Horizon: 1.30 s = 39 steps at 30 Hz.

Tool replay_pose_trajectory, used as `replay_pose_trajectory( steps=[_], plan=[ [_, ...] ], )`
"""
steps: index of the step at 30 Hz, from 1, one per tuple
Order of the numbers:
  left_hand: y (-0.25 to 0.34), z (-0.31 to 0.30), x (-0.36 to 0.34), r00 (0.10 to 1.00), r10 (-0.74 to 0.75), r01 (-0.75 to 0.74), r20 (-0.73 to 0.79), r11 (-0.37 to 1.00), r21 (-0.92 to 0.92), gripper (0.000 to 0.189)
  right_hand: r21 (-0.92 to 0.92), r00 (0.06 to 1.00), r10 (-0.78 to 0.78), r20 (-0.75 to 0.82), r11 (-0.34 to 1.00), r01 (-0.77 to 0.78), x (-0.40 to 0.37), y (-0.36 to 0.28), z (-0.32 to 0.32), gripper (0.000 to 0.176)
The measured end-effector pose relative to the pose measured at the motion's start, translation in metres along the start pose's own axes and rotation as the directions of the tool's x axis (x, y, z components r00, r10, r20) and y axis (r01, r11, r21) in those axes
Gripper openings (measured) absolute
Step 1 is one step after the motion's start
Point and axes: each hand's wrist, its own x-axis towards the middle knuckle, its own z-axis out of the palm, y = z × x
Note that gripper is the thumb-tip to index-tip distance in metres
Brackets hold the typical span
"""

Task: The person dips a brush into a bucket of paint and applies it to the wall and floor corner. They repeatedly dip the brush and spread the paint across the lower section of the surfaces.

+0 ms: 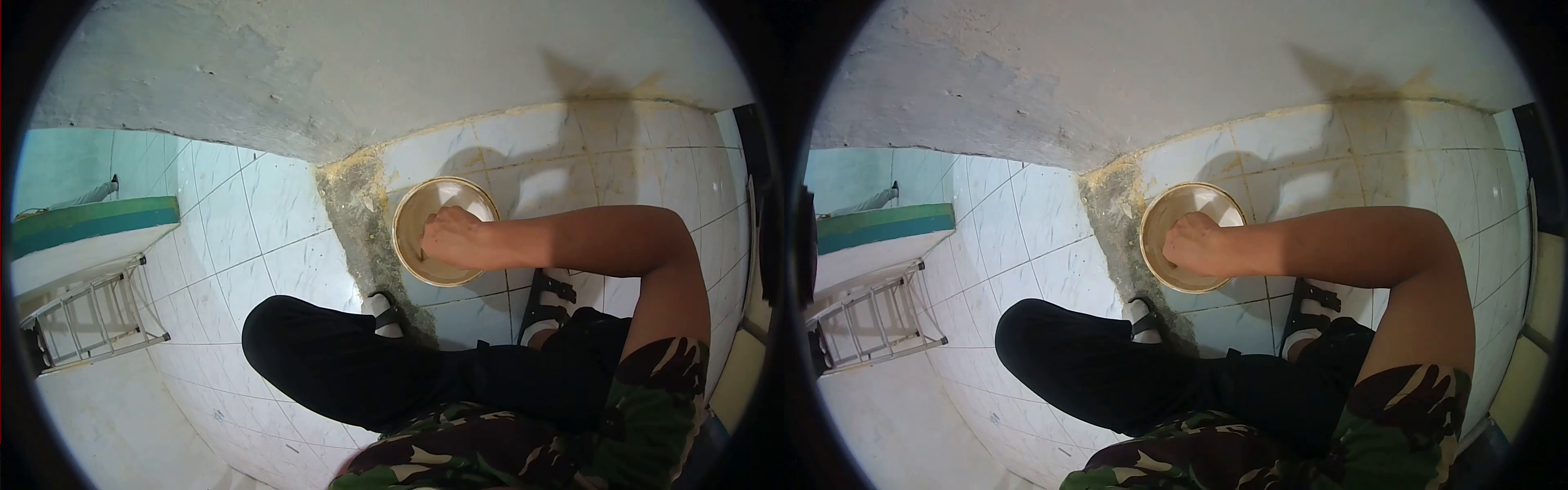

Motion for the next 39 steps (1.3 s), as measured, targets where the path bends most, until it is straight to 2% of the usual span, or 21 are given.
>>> replay_pose_trajectory(
  steps=[2,5,7,10,14,19,23,29,34,39],
  plan=[
    [-0.007,0.007,-0.003,1.000,0.002,-0.002,0.002,1.000,-0.021,0.038,-0.024,1.000,-0.018,-0.014,1.000,0.017,0.000,0.000,-0.001,0.010],
    [-0.017,0.021,0.002,1.000,0.016,-0.016,0.013,0.998,-0.058,0.038,0.064,0.999,0.014,0.029,0.998,-0.015,-0.002,-0.001,-0.003,0.011],
    [-0.018,0.030,0.012,0.999,0.039,-0.037,0.023,0.996,-0.082,0.038,0.083,0.993,-0.016,-0.121,0.996,0.026,-0.004,0.001,0.001,0.012],
    [-0.025,0.038,0.010,0.999,0.044,-0.041,0.030,0.993,-0.108,0.038,0.085,0.996,0.012,-0.093,0.996,-0.004,0.001,0.003,0.005,0.006],
    [-0.037,0.048,0.002,0.998,0.040,-0.034,0.041,0.990,-0.135,0.039,0.113,0.998,-0.015,-0.060,0.993,0.021,-0.001,0.005,-0.002,0.010],
    [-0.041,0.058,0.004,0.997,0.051,-0.040,0.065,0.986,-0.160,0.039,-0.018,0.982,-0.017,-0.187,1.000,0.013,-0.004,0.005,0.009,0.006],
    [-0.042,0.052,-0.006,0.996,0.048,-0.036,0.071,0.987,-0.155,0.039,0.059,0.997,-0.001,-0.079,0.998,0.006,-0.003,0.009,0.004,0.006],
    [-0.029,0.064,-0.028,0.997,0.049,-0.037,0.068,0.985,-0.168,0.040,0.052,0.994,-0.014,-0.109,0.998,0.020,-0.003,0.014,0.016,0.005],
    [-0.008,0.106,-0.055,0.998,0.047,-0.037,0.045,0.980,-0.197,0.040,-0.073,0.994,-0.052,-0.093,0.996,0.046,-0.014,0.013,0.009,0.004],
    [0.023,0.156,-0.067,0.997,0.059,-0.049,0.044,0.976,-0.211,0.041,-0.120,0.985,-0.137,-0.104,0.985,0.125,-0.026,0.018,0.006,0.005]
  ],
)
